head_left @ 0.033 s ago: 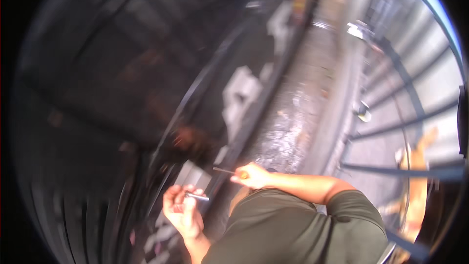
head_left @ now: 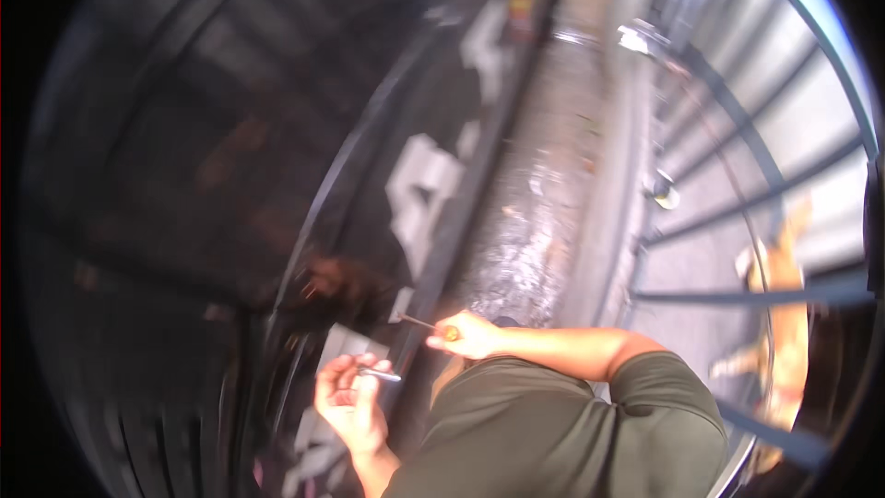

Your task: The person unscrews a screw from a black vehicle panel using a screwdriver, handles the screw, and then attempts to use the screwdriver on a different part of the panel.

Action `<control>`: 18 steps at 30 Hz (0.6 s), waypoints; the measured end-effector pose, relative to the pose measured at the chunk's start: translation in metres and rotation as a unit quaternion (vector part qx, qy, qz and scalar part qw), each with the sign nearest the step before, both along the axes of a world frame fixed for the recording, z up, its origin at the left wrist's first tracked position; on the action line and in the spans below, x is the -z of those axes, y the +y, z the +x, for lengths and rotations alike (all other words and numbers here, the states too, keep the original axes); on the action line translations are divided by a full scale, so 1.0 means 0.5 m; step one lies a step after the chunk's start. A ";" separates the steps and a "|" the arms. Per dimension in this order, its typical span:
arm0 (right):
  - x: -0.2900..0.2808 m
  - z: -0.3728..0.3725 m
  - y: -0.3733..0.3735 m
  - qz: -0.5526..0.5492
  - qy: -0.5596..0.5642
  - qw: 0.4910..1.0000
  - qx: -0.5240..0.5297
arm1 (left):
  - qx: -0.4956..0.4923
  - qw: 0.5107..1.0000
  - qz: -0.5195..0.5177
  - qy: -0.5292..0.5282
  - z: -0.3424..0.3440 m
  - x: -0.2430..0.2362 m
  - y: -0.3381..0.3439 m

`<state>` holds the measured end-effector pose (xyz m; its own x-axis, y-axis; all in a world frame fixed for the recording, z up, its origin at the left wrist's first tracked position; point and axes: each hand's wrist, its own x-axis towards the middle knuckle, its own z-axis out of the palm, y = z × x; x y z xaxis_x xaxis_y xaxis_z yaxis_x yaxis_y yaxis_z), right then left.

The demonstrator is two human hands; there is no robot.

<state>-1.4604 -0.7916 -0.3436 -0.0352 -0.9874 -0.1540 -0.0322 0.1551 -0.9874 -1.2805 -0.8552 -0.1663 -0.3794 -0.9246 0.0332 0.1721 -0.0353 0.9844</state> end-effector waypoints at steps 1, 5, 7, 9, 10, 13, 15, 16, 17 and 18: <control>-0.022 -0.020 0.010 0.015 -0.044 0.998 0.040 | 0.058 0.997 -0.018 -0.042 -0.035 0.034 -0.017; -0.003 -0.049 0.045 0.012 -0.283 0.944 0.169 | 0.212 0.971 -0.014 -0.113 -0.149 0.190 -0.063; -0.025 -0.064 0.060 0.017 -0.321 0.927 0.192 | 0.235 0.963 -0.034 -0.132 -0.201 0.224 -0.062; 0.011 -0.072 0.080 -0.014 -0.249 0.944 0.216 | 0.264 0.944 -0.026 -0.198 -0.250 0.246 -0.048; 0.031 -0.081 0.096 -0.005 -0.229 0.937 0.265 | 0.302 0.927 -0.065 -0.213 -0.276 0.258 -0.039; 0.063 -0.129 0.119 0.034 -0.188 0.875 0.445 | 0.371 0.854 -0.238 -0.278 -0.322 0.247 -0.035; 0.155 -0.194 0.119 -0.060 -0.164 0.742 0.647 | 0.452 0.810 -0.210 -0.308 -0.328 0.285 -0.078; 0.186 -0.253 0.121 -0.013 -0.208 0.637 0.742 | 0.455 0.797 -0.224 -0.327 -0.329 0.306 -0.097; 0.213 -0.315 0.146 -0.048 -0.202 0.576 0.790 | 0.458 0.784 -0.234 -0.348 -0.331 0.324 -0.109; 0.277 -0.390 0.183 0.017 0.052 0.513 0.857 | 0.444 0.776 -0.260 -0.365 -0.341 0.323 -0.108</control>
